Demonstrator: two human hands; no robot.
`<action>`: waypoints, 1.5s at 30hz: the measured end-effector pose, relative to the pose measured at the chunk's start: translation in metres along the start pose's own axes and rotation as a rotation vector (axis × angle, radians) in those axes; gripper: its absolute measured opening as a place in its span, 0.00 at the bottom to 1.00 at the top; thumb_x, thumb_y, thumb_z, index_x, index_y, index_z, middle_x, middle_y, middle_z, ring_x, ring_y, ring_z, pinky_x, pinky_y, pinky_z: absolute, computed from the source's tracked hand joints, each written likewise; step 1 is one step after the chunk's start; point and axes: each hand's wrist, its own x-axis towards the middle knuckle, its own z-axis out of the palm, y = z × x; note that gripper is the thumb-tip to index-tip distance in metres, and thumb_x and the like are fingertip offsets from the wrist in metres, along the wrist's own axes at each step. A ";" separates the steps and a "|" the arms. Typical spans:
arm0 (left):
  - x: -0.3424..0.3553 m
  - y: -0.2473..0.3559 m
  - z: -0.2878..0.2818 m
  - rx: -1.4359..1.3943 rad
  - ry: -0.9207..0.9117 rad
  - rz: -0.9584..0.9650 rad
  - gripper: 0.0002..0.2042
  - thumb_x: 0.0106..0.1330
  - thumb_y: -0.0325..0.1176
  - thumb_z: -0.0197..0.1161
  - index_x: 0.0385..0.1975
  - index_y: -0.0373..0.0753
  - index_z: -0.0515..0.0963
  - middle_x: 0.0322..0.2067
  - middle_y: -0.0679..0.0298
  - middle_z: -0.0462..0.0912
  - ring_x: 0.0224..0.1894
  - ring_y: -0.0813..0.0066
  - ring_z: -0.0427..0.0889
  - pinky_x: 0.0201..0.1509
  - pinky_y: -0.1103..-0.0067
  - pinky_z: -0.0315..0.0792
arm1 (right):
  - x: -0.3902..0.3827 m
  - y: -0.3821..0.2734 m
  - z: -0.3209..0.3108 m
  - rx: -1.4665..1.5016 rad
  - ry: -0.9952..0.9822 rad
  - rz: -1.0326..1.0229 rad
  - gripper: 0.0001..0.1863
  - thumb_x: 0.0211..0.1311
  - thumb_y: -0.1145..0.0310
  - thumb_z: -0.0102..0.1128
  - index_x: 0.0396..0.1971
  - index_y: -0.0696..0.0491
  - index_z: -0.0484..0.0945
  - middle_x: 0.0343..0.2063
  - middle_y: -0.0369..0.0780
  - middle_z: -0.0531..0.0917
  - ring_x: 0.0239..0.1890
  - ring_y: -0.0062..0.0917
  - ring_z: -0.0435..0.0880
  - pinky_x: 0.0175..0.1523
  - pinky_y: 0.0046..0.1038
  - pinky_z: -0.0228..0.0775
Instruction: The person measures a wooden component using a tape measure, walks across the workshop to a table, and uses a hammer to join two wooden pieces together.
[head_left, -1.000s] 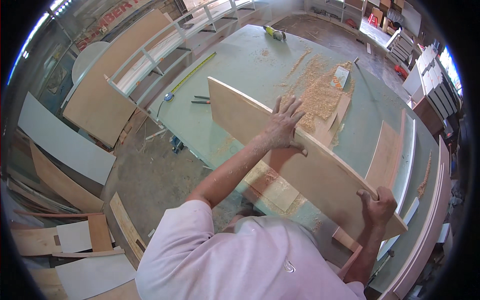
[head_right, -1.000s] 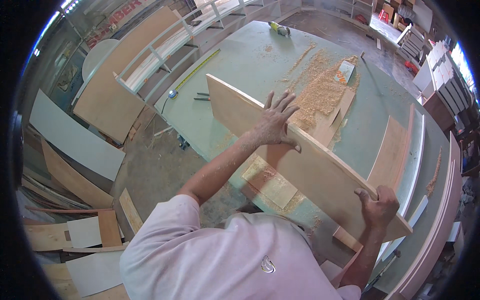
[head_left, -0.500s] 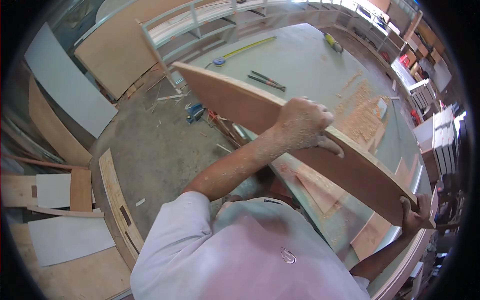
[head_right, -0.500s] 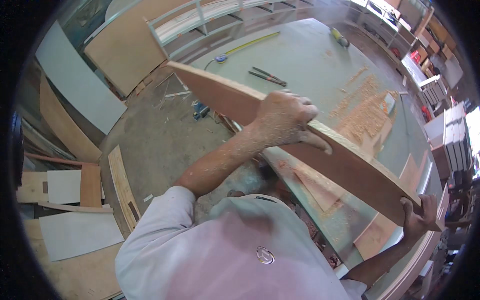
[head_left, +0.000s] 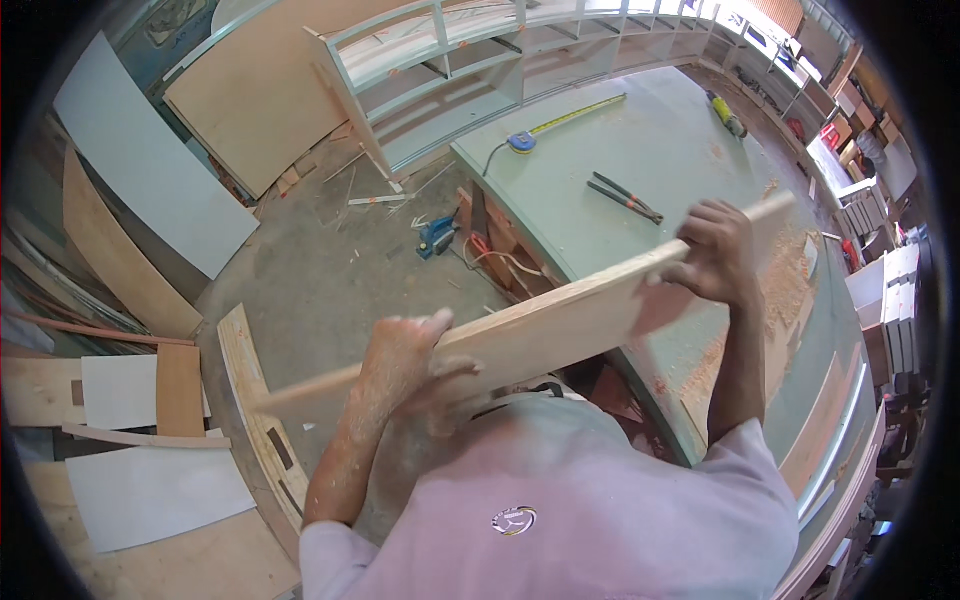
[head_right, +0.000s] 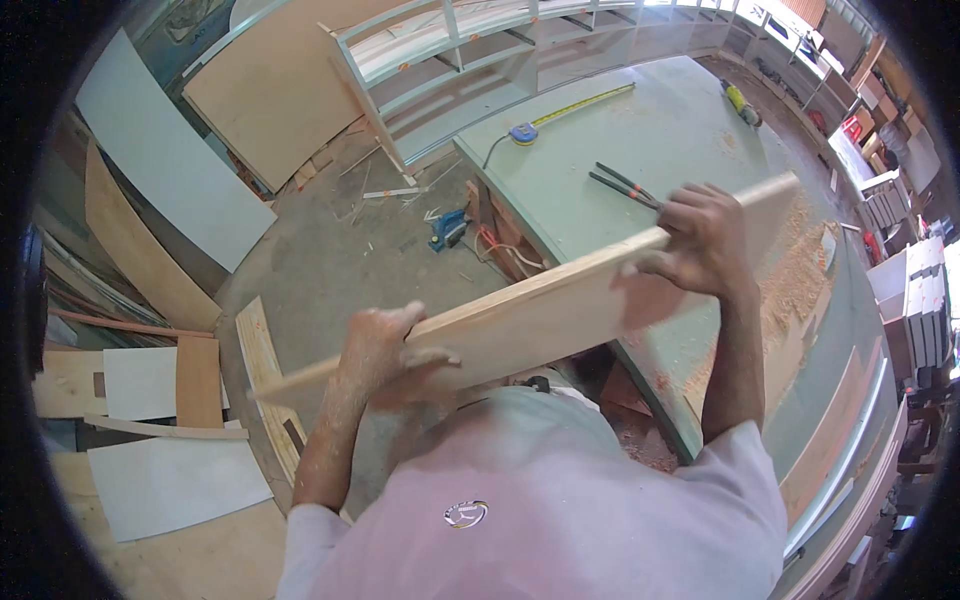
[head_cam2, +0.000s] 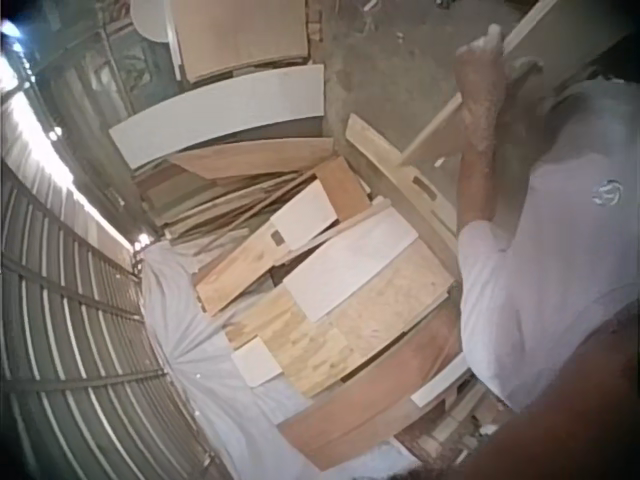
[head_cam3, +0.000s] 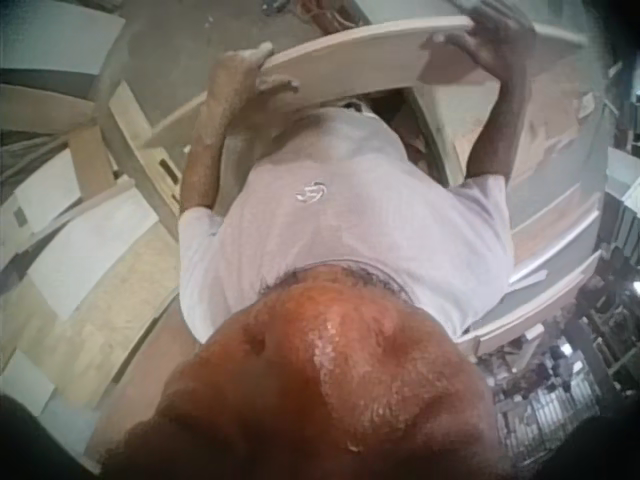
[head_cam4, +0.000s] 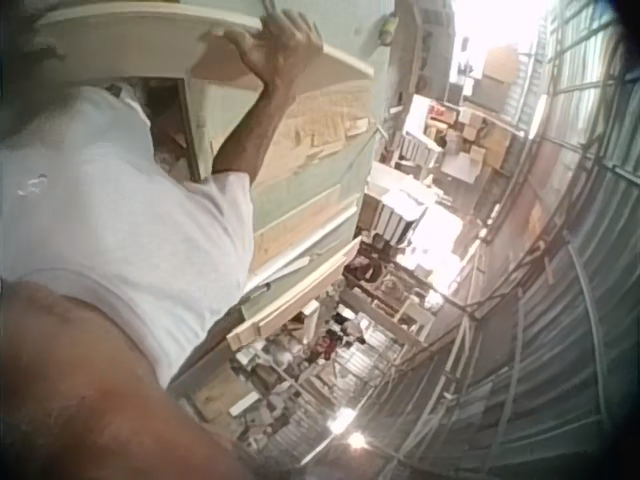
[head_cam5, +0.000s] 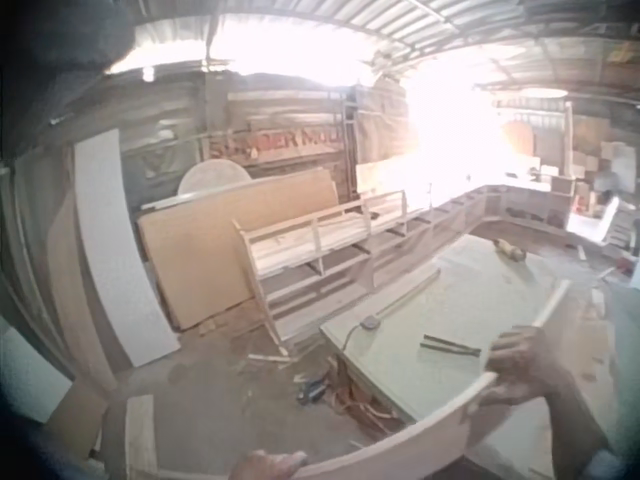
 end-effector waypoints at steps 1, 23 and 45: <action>-0.004 -0.017 0.000 0.008 -0.005 -0.002 0.29 0.50 0.62 0.69 0.20 0.39 0.71 0.18 0.56 0.78 0.25 0.56 0.82 0.28 0.65 0.73 | 0.028 0.000 0.019 0.047 -0.010 -0.092 0.31 0.25 0.42 0.80 0.14 0.53 0.74 0.16 0.37 0.71 0.24 0.33 0.74 0.32 0.35 0.65; 0.260 -0.447 -0.071 0.129 0.123 -0.685 0.32 0.57 0.63 0.65 0.19 0.34 0.70 0.16 0.47 0.74 0.23 0.44 0.77 0.30 0.58 0.68 | 0.467 0.048 0.594 1.088 0.249 1.218 0.38 0.61 0.45 0.63 0.58 0.63 0.72 0.57 0.53 0.76 0.61 0.42 0.74 0.65 0.37 0.63; 0.630 -0.749 -0.097 0.076 -0.007 -0.238 0.20 0.60 0.52 0.67 0.25 0.38 0.76 0.21 0.51 0.80 0.28 0.47 0.82 0.33 0.59 0.73 | 0.723 0.165 0.822 1.776 0.166 1.465 0.51 0.55 0.25 0.54 0.60 0.60 0.66 0.47 0.44 0.71 0.49 0.32 0.71 0.51 0.38 0.70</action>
